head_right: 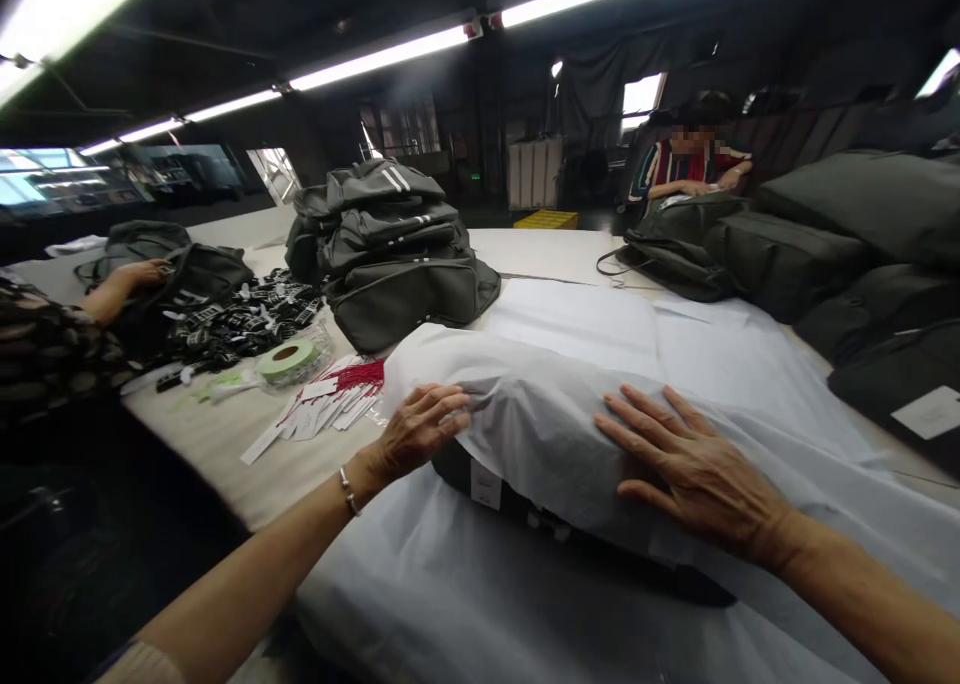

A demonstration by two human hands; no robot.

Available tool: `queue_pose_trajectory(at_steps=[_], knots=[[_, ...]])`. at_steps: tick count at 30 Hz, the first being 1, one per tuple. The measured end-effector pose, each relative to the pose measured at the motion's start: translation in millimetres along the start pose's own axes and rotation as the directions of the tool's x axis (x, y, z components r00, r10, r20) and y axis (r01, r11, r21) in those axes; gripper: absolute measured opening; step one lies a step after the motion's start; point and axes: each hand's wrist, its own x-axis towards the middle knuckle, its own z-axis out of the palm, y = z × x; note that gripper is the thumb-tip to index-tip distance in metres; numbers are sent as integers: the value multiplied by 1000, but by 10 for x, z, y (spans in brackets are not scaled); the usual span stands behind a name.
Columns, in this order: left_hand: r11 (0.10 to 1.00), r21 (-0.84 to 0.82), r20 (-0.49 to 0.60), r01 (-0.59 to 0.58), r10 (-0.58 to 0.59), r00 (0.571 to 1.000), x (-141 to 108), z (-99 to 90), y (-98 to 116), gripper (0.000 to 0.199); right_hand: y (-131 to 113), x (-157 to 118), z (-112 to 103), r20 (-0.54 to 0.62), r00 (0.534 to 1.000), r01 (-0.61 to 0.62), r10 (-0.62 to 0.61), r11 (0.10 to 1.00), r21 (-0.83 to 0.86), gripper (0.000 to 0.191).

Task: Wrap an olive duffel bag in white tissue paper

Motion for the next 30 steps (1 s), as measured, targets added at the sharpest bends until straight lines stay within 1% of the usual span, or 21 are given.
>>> queue_pose_trajectory(at_steps=[4, 8, 12, 14, 16, 18, 19, 21, 23, 24, 25, 26, 27, 28, 29, 30], knots=[[999, -23, 24, -29, 29, 999, 51, -70, 185, 14, 111, -29, -2, 11, 999, 52, -52, 999, 15, 66], [998, -47, 39, -52, 53, 998, 6, -93, 328, 15, 90, -54, -4, 61, 994, 90, -90, 996, 1, 69], [996, -78, 39, -50, 53, 998, -96, -61, 368, 16, 24, -108, -14, 65, 994, 88, -88, 996, 12, 68], [996, -80, 44, -29, 32, 999, -144, -35, 366, 17, 1, -120, -65, 73, 994, 78, -81, 996, 43, 65], [996, -87, 50, -11, 15, 999, -171, -7, 361, 18, -29, -53, -160, 68, 997, 43, -48, 996, 84, 60], [995, -101, 49, -3, 8, 999, -172, 17, 357, 18, -84, 152, -268, 30, 999, -37, 33, 993, 113, 56], [994, -110, 51, 1, 4, 999, -166, 26, 356, 18, -125, 312, -312, 8, 997, -83, 83, 989, 125, 55], [990, -139, 72, 14, -4, 997, -165, 33, 365, 19, -231, 717, -343, -13, 987, -157, 161, 976, 153, 56], [977, -212, 107, 37, -14, 994, -217, 31, 402, 23, -353, 1147, -284, 35, 980, -197, 194, 961, 193, 57], [958, -279, 131, 71, -35, 991, -278, 33, 436, 24, -414, 1334, -225, 86, 977, -207, 193, 955, 212, 58], [917, -367, 154, 157, -107, 982, -364, 43, 482, 23, -470, 1485, -151, 143, 973, -208, 179, 952, 225, 58], [844, -454, 180, 285, -226, 957, -474, 64, 538, 21, -520, 1594, -72, 195, 968, -202, 158, 952, 232, 59], [738, -522, 211, 428, -374, 903, -600, 101, 601, 19, -562, 1660, 6, 236, 962, -192, 137, 953, 233, 60], [610, -561, 244, 560, -525, 816, -734, 154, 666, 20, -594, 1687, 75, 261, 958, -182, 120, 956, 229, 61], [480, -575, 269, 663, -654, 707, -864, 223, 727, 23, -617, 1684, 130, 269, 957, -173, 110, 960, 222, 62], [370, -572, 285, 732, -747, 601, -982, 305, 780, 26, -631, 1661, 168, 264, 958, -168, 108, 962, 214, 63]])
